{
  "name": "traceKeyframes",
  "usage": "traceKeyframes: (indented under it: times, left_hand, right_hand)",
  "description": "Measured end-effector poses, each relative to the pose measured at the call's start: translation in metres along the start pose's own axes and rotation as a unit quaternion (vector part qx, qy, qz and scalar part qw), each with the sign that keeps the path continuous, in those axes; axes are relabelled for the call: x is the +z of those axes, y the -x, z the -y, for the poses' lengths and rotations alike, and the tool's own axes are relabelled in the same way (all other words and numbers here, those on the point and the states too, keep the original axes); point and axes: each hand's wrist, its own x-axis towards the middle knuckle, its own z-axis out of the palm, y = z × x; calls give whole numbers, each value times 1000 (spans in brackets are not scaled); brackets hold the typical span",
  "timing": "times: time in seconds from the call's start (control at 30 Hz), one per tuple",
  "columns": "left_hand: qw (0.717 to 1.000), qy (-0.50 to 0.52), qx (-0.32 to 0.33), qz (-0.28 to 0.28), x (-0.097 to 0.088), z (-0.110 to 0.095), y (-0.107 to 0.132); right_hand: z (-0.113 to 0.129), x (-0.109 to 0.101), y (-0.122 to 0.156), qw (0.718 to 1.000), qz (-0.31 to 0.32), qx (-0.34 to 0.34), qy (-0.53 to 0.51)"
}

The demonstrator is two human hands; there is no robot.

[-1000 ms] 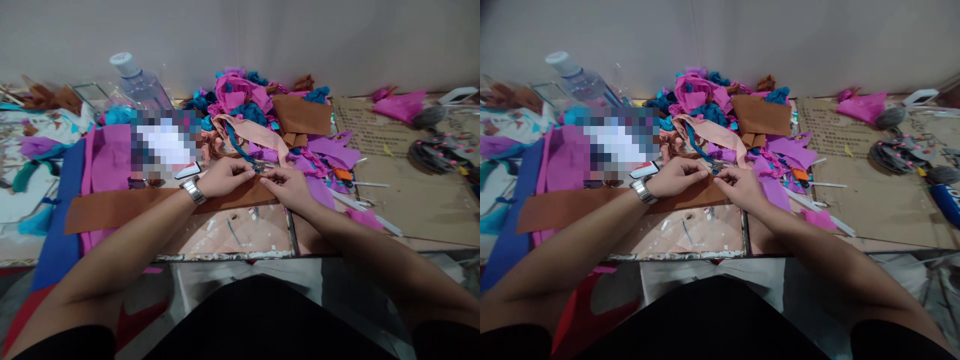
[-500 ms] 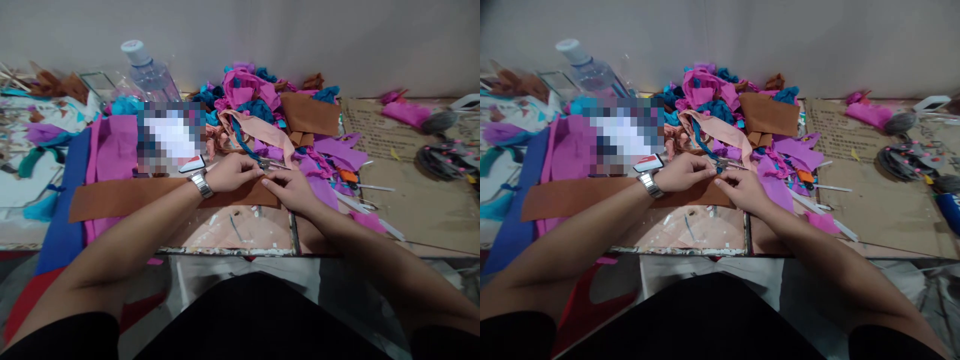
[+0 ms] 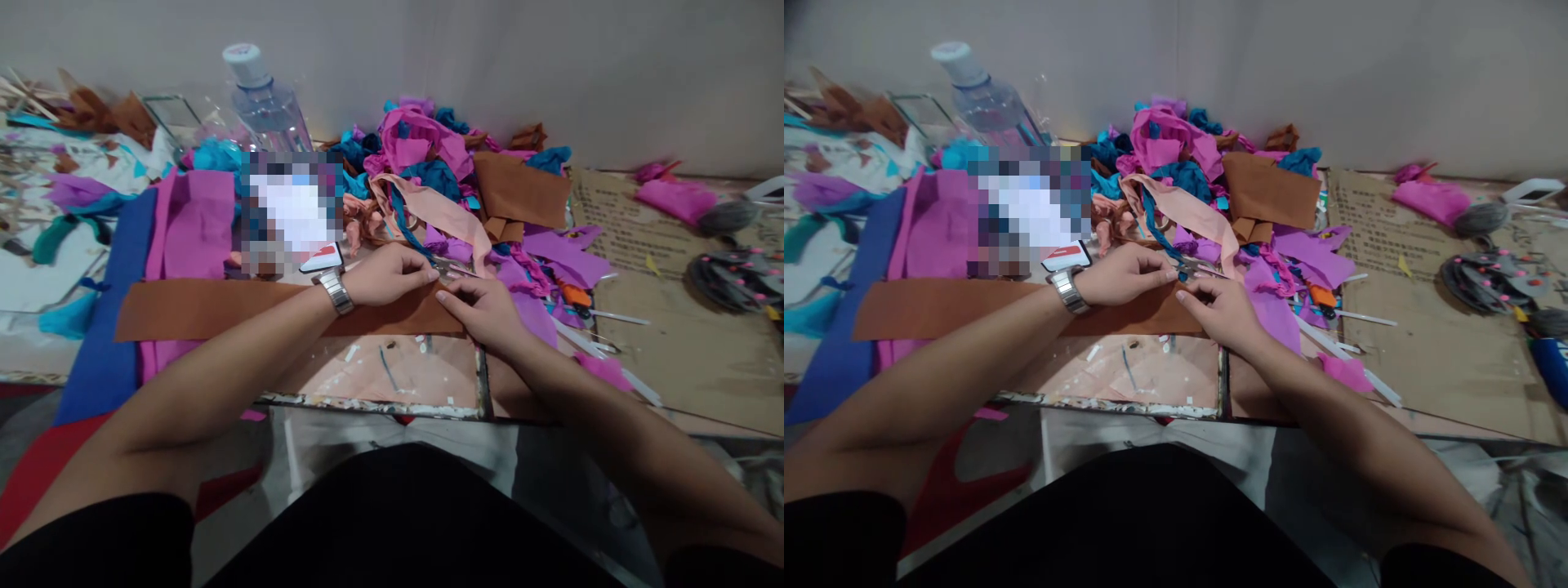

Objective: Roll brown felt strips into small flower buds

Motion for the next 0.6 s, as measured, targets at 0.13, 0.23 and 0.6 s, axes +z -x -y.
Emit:
traceKeyframes:
  times: [0.13,0.23,0.6]
  left_hand:
    - [1000,19,2,-6,-6,4,2]
    - [999,34,-2,4,-9,7,4]
    - [1000,15,5,5,-8,4,5]
  right_hand:
    - [-2,-1,-1,1000,-2,1,-9]
    - [-2,-1,-1,1000,-1,2,-18]
    - [0,-1,0,1000,-1,0,-17]
